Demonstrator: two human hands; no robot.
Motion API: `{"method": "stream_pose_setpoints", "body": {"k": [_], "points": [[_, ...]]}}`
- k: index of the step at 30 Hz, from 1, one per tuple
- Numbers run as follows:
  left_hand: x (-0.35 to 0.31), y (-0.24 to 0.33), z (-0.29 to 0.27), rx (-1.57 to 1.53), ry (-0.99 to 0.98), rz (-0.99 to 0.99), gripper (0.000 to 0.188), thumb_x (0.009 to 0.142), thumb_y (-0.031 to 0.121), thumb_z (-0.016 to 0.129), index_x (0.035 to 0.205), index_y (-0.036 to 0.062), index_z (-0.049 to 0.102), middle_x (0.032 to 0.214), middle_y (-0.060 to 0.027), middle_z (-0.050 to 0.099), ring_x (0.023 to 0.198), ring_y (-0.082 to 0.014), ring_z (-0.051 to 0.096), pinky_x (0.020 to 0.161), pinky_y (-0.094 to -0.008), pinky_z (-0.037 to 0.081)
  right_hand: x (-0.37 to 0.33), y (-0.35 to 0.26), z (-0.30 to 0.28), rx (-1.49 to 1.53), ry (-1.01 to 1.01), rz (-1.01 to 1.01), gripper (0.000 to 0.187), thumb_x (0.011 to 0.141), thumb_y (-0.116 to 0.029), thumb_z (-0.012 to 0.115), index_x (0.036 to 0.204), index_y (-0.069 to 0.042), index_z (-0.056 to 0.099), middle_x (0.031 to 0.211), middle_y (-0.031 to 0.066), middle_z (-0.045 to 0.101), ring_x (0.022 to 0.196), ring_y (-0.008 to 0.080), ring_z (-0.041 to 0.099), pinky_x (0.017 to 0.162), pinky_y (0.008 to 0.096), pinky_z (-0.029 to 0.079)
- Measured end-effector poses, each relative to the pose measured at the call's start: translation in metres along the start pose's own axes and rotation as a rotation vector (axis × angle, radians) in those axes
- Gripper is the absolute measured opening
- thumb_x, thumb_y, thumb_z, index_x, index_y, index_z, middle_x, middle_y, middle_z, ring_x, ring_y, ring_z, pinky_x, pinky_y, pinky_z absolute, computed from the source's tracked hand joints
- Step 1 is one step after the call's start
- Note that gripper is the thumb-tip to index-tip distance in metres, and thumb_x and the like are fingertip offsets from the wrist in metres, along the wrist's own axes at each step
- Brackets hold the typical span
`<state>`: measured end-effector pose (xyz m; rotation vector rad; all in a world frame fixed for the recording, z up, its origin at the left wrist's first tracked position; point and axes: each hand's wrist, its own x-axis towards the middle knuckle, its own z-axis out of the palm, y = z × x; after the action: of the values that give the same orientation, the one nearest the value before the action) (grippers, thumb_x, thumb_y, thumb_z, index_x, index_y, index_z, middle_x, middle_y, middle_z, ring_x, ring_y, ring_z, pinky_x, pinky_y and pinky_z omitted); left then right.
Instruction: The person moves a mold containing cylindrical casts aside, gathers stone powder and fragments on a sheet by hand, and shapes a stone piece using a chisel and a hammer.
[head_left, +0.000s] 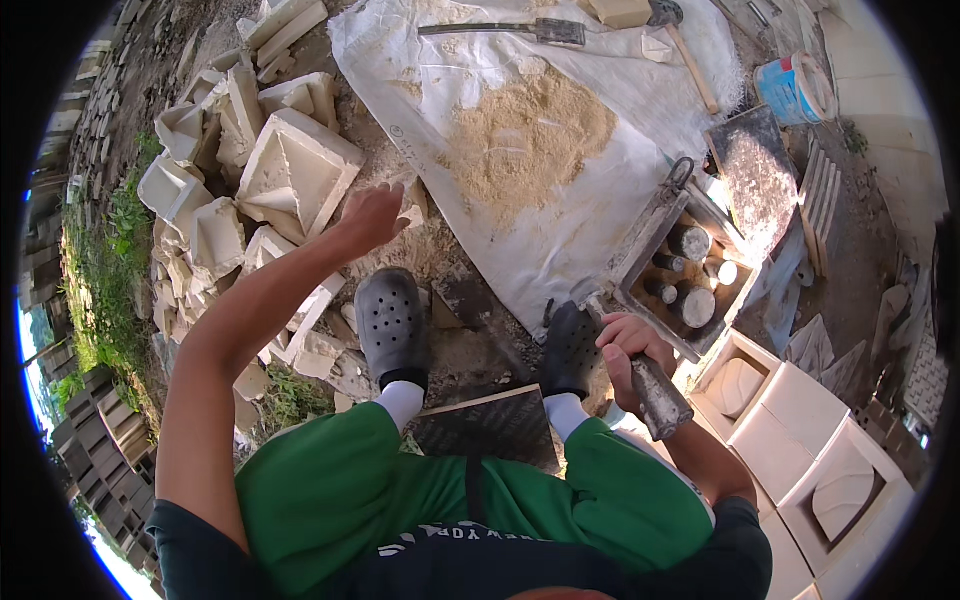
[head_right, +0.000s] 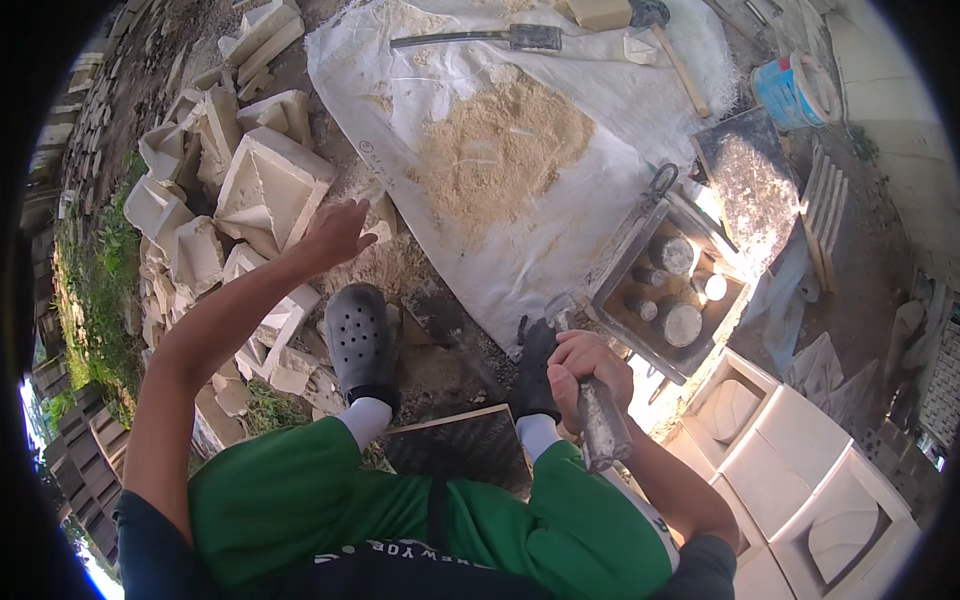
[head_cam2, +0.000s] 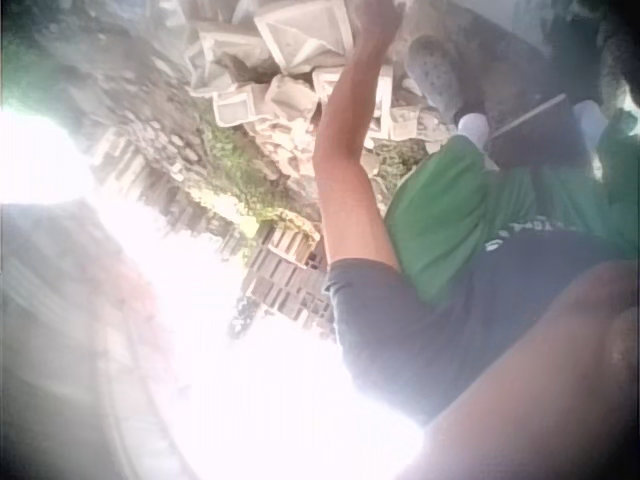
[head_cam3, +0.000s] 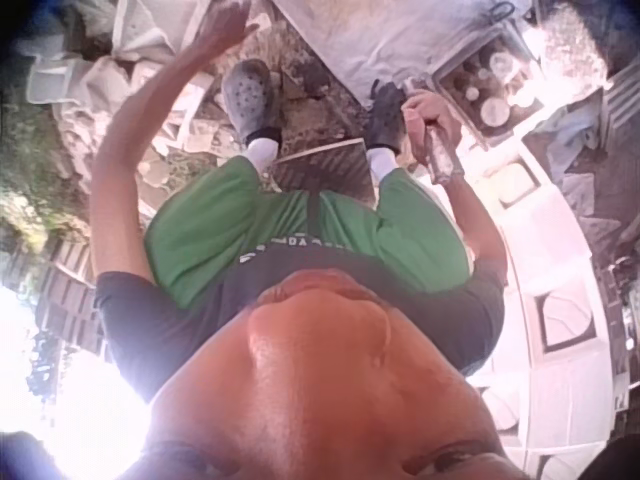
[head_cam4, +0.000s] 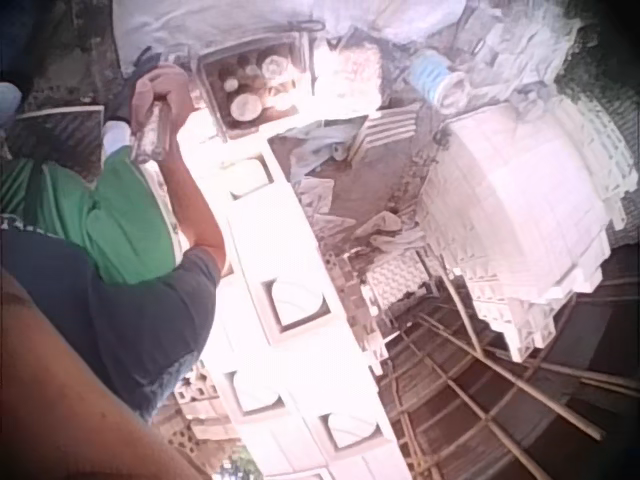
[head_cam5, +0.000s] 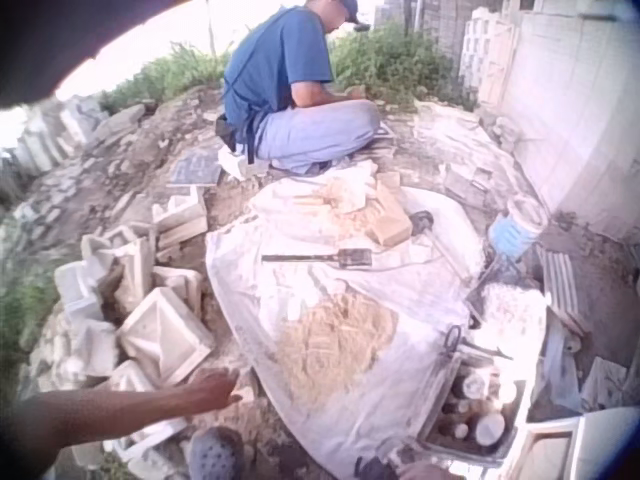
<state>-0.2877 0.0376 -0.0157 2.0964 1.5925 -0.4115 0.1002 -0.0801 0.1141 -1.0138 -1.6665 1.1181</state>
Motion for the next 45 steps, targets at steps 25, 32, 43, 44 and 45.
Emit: {"method": "stream_pose_setpoints", "body": {"k": [25,32,43,44,45], "points": [[0.046,0.135,0.052,0.238,0.181,0.454,0.022,0.082,0.009,0.061,0.099,-0.0043,0.055,0.082,-0.0165,0.065,0.074,-0.0292,0.068,0.063,-0.0396,0.055,0.016,0.02,0.024,0.11,0.544,0.197,0.011,0.094,-0.009,0.049,0.09,-0.006,0.039,0.081,0.0049,0.045,0.074,0.0111,0.04,0.071,0.0269,0.037],[0.047,0.149,0.045,-0.128,0.082,0.23,0.038,0.08,0.031,0.07,0.091,-0.0037,0.062,0.076,-0.0199,0.066,0.074,-0.0345,0.067,0.069,-0.0464,0.052,0.029,0.022,0.005,0.237,0.437,0.069,0.023,0.097,-0.018,0.046,0.079,-0.008,0.037,0.067,0.002,0.035,0.058,0.0113,0.033,0.053,0.029,0.03],[0.047,0.158,0.067,-0.559,0.154,-0.018,0.042,0.079,0.038,0.073,0.084,-0.0027,0.067,0.079,-0.0213,0.066,0.08,-0.0389,0.065,0.074,-0.0474,0.049,0.072,-0.02,-0.016,0.44,0.291,-0.164,0.037,0.1,-0.032,0.039,0.071,-0.011,0.033,0.059,0.0027,0.031,0.047,0.0139,0.028,0.05,0.0338,0.028],[0.048,0.155,0.069,-0.527,0.123,-0.043,0.041,0.079,0.039,0.073,0.083,-0.0019,0.067,0.079,-0.0213,0.066,0.079,-0.0395,0.065,0.073,-0.0478,0.049,0.075,-0.024,-0.012,0.442,0.292,-0.162,0.037,0.1,-0.032,0.039,0.071,-0.011,0.033,0.059,0.0027,0.031,0.047,0.0139,0.028,0.05,0.0338,0.028],[0.047,0.159,0.065,-0.53,0.118,-0.034,0.041,0.079,0.039,0.073,0.083,-0.0019,0.067,0.079,-0.0213,0.066,0.079,-0.0395,0.065,0.073,-0.0478,0.049,0.077,-0.028,-0.011,0.443,0.28,-0.169,0.035,0.1,-0.03,0.04,0.071,-0.011,0.033,0.059,0.0026,0.031,0.047,0.0138,0.028,0.05,0.0335,0.028]]}}
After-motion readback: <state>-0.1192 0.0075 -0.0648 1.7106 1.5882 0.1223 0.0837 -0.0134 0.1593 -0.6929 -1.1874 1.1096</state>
